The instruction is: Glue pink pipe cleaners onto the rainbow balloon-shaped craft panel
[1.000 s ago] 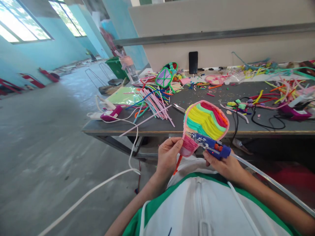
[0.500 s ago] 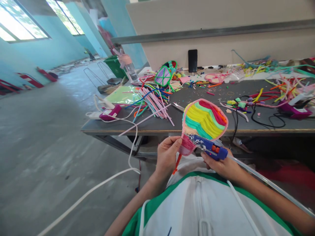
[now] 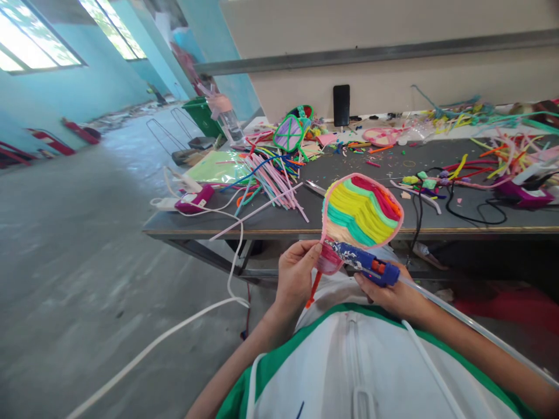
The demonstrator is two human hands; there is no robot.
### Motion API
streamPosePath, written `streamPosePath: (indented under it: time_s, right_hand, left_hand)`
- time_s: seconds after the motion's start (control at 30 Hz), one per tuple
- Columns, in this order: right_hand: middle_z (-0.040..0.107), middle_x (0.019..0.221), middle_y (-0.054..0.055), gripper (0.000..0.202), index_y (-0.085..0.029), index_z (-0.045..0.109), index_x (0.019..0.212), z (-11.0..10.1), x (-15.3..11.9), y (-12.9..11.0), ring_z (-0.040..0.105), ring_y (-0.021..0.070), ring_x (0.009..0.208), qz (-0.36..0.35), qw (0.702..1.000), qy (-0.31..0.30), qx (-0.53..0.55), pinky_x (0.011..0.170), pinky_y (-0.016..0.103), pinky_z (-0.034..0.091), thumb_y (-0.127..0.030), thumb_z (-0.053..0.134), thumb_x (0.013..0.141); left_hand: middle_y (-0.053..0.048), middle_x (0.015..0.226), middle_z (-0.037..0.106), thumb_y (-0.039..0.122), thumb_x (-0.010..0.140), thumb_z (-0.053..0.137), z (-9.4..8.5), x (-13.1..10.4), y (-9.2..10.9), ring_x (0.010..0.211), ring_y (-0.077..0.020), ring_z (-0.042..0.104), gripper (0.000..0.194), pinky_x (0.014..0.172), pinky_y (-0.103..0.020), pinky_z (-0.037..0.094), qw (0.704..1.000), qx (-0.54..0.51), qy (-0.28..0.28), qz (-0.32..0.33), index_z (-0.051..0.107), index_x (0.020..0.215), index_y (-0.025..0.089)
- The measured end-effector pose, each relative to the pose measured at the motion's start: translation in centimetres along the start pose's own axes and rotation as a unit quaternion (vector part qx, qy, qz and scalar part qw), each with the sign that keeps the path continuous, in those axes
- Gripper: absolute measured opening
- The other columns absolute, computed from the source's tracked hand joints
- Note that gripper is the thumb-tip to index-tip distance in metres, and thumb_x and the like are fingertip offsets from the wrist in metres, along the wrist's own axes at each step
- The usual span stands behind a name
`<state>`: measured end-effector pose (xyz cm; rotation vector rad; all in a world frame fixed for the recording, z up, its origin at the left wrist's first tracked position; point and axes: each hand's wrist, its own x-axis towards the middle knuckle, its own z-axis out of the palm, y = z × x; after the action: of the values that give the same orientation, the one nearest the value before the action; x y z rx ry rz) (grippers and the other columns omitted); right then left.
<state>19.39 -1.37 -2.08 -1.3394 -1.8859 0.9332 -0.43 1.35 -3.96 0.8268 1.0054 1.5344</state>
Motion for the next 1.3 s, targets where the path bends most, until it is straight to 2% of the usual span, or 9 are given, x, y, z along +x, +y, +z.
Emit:
streamPosePath:
  time_s: [0.3,0.67,1.1,1.3]
  right_hand:
    - [0.061,0.059,0.004,0.030,-0.023,0.055,0.065,-0.3,0.2,-0.7,0.059,0.0187,0.057,0.001,1.000,0.012,0.016,0.051,0.029,0.047,-0.044,0.056,0.086]
    - [0.064,0.065,0.004,0.034,-0.019,0.063,0.078,-0.5,0.2,0.2,0.059,0.0153,0.056,-0.013,0.999,0.028,0.038,0.053,0.026,0.048,-0.049,0.052,0.089]
    - [0.060,0.058,0.004,0.035,-0.020,0.056,0.067,-0.4,0.2,-0.1,0.057,0.0153,0.050,0.043,0.997,-0.009,0.064,0.049,0.026,0.047,-0.049,0.052,0.086]
    - [0.057,0.053,0.003,0.035,-0.020,0.053,0.061,-0.6,0.2,-0.9,0.055,0.0153,0.049,0.020,0.999,-0.026,0.020,0.048,0.027,0.045,-0.046,0.050,0.085]
  left_hand:
    - [-0.002,0.074,0.073,0.033,0.070,0.082,0.3,-0.2,0.3,0.062,-0.0127,0.063,0.020,0.062,-0.024,0.051,1.000,-0.006,-0.001,-0.004,0.075,0.081,0.017]
    - [-0.003,0.074,0.072,0.033,0.067,0.084,0.5,-0.3,0.2,0.065,-0.0121,0.063,0.023,0.064,-0.024,0.052,1.000,-0.019,0.001,-0.016,0.075,0.079,0.015]
    - [-0.003,0.074,0.073,0.031,0.069,0.082,0.4,-0.2,0.1,0.064,-0.0113,0.063,0.020,0.065,-0.023,0.051,1.000,-0.014,-0.008,-0.011,0.075,0.079,0.016]
    - [-0.003,0.075,0.074,0.031,0.071,0.081,0.2,-0.1,0.1,0.065,-0.0119,0.064,0.019,0.065,-0.024,0.052,1.000,-0.011,-0.010,-0.007,0.075,0.081,0.015]
